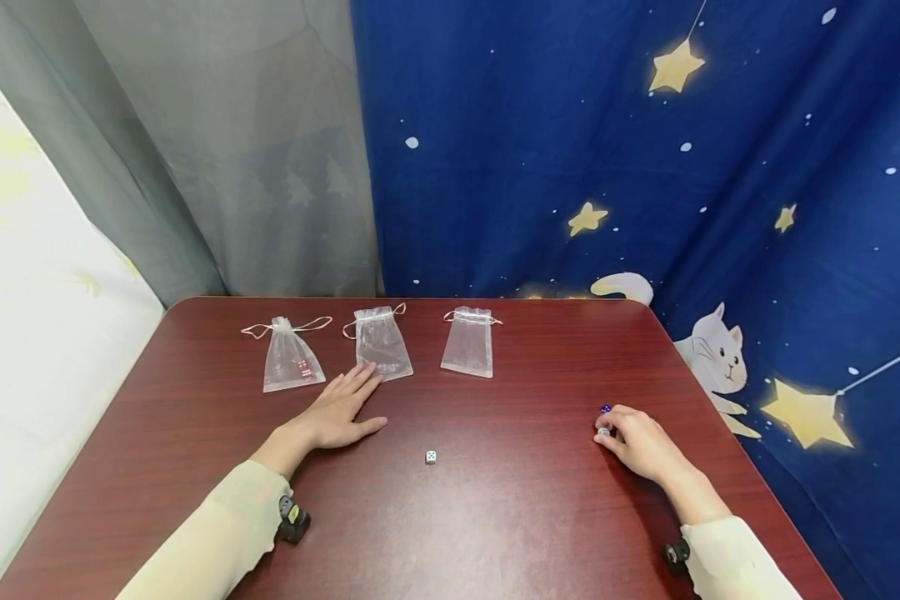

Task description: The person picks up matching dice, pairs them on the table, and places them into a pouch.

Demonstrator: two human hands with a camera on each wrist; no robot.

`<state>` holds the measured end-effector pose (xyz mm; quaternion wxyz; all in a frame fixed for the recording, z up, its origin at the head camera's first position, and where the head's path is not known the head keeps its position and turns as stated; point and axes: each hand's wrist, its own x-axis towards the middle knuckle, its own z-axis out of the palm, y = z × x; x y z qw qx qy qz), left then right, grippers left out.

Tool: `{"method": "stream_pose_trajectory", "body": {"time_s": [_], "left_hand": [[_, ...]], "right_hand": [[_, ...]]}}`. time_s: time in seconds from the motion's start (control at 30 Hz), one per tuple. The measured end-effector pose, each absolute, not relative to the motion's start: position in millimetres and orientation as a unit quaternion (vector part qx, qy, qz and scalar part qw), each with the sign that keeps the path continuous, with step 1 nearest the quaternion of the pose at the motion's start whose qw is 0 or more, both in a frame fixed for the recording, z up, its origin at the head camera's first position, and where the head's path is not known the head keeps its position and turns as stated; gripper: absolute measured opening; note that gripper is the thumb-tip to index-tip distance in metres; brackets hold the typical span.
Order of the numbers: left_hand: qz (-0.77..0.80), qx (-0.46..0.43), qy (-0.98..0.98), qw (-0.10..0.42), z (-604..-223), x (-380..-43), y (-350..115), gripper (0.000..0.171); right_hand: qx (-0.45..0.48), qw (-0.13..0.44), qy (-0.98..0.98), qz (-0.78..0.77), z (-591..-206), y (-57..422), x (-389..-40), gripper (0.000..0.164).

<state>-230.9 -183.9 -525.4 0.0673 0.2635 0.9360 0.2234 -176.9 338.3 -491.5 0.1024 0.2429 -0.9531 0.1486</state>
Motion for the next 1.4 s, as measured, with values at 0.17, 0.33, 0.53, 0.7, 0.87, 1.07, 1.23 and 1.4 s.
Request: {"method": "stream_pose_trajectory", "body": {"time_s": [0.17, 0.33, 0.53, 0.7, 0.87, 1.07, 1.23, 1.4], "left_hand": [[0.228, 0.261, 0.935, 0.073, -525.0, -230.9, -184.2, 0.082], [0.228, 0.259, 0.935, 0.075, -524.9, -231.3, -184.6, 0.082], [0.225, 0.260, 0.936, 0.075, -525.1, -231.6, -185.2, 0.082], [0.226, 0.260, 0.936, 0.072, -524.5, -230.9, -185.2, 0.082], [0.229, 0.260, 0.935, 0.077, -523.0, -230.0, -184.8, 0.082], [0.232, 0.264, 0.933, 0.071, -524.6, -230.3, -184.8, 0.081], [0.229, 0.269, 0.933, 0.064, -527.0, -230.2, -185.0, 0.082], [0.231, 0.273, 0.932, 0.054, -527.3, -231.1, -185.2, 0.084]], "right_hand": [[0.252, 0.120, -0.947, 0.158, -487.5, 333.4, -177.8, 0.017], [0.246, 0.110, -0.949, 0.163, -480.3, 324.2, -180.2, 0.015], [0.253, 0.096, -0.947, 0.171, -474.1, 308.0, -184.3, 0.013], [0.254, 0.085, -0.947, 0.177, -468.6, 294.2, -185.5, 0.012], [0.259, 0.073, -0.947, 0.177, -468.0, 283.3, -186.6, 0.010], [0.276, 0.066, -0.942, 0.181, -466.3, 265.5, -188.3, 0.010], [0.297, 0.055, -0.934, 0.189, -465.3, 249.6, -189.8, 0.009], [0.315, 0.044, -0.930, 0.185, -462.9, 234.0, -190.4, 0.008]]}}
